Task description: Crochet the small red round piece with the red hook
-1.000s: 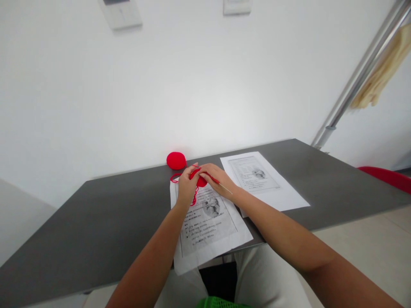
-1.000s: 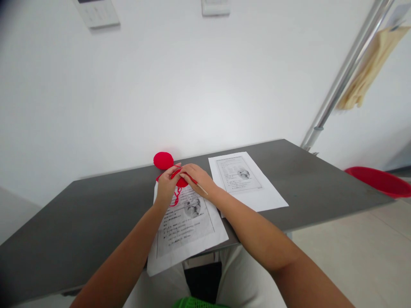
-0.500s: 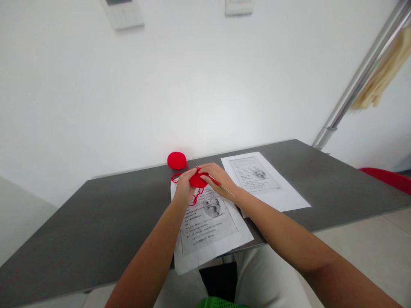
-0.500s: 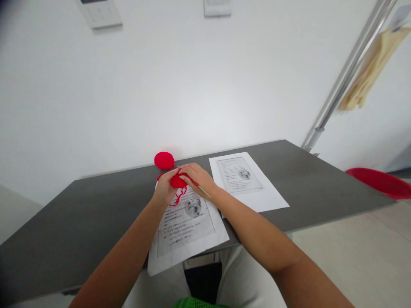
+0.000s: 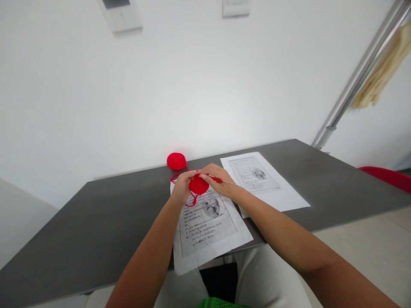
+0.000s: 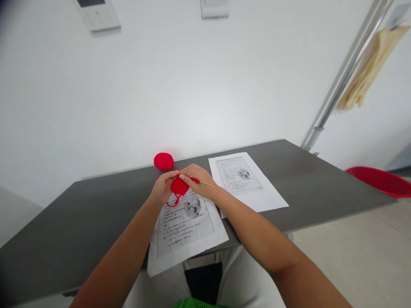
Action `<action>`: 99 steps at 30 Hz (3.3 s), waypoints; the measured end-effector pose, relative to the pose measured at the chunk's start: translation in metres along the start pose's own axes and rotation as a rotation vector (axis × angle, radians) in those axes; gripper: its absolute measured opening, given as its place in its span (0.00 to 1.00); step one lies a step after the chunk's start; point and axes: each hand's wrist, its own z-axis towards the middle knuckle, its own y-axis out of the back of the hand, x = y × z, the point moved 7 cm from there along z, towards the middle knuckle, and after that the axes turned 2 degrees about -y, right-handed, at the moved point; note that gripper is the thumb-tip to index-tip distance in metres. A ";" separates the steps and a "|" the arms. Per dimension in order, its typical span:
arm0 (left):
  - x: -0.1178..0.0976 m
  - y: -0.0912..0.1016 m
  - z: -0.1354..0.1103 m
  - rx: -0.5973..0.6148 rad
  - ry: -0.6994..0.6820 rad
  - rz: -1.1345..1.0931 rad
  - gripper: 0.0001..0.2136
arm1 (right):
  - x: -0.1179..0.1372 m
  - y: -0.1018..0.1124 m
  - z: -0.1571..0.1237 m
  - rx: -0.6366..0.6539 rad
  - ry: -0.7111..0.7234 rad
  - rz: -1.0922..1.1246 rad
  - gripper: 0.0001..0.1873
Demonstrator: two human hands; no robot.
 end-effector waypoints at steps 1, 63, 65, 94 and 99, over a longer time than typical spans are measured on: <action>-0.001 0.001 0.000 0.011 -0.020 0.031 0.06 | -0.001 0.000 0.000 0.004 -0.006 0.000 0.13; -0.019 0.011 -0.007 0.184 0.025 0.343 0.15 | -0.027 0.002 0.004 0.097 -0.502 0.715 0.10; -0.018 0.013 -0.006 0.201 0.052 0.348 0.15 | -0.027 0.001 0.005 0.130 -0.510 0.747 0.10; -0.008 0.011 -0.016 0.451 0.225 0.407 0.15 | -0.018 0.004 0.002 0.372 -0.400 0.806 0.08; -0.008 0.011 -0.017 0.463 0.248 0.446 0.15 | -0.015 0.003 0.001 0.421 -0.387 0.794 0.08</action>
